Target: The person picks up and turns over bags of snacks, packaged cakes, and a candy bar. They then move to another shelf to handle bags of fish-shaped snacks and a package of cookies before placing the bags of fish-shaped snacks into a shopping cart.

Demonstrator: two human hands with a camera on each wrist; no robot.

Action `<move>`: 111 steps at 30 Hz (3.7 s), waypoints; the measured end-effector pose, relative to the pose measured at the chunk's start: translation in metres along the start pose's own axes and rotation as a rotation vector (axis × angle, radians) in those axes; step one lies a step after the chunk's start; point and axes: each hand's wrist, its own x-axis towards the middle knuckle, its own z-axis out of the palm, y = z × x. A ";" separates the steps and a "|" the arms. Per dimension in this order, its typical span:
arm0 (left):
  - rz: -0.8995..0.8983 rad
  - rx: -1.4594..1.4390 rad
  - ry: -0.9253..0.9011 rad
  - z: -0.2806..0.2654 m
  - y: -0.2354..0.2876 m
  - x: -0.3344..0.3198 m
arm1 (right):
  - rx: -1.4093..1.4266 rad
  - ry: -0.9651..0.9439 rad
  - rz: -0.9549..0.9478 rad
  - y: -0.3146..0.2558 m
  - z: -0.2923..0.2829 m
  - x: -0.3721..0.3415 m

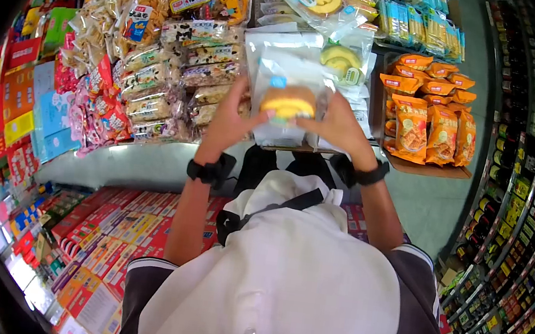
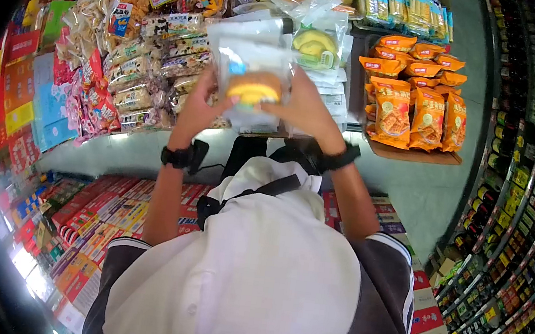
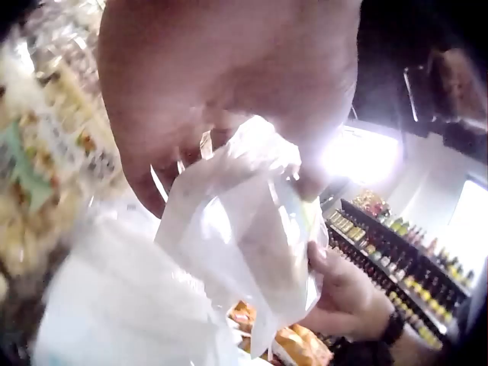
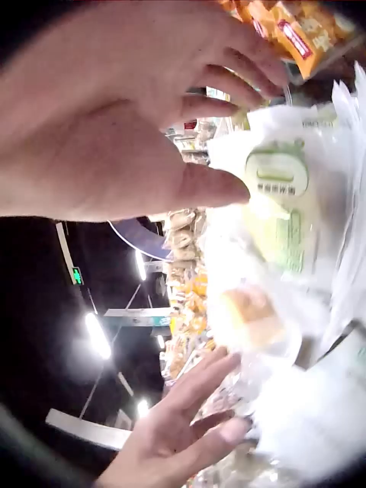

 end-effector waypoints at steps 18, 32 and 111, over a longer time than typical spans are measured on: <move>0.302 1.033 0.123 0.065 -0.008 0.014 | -0.310 0.562 0.211 0.134 -0.038 0.042; 0.351 0.844 0.223 0.074 0.000 0.027 | 0.154 0.781 0.150 0.077 -0.056 -0.047; -0.004 -0.532 0.065 0.043 0.079 0.026 | 0.474 0.170 -0.082 -0.041 -0.084 -0.027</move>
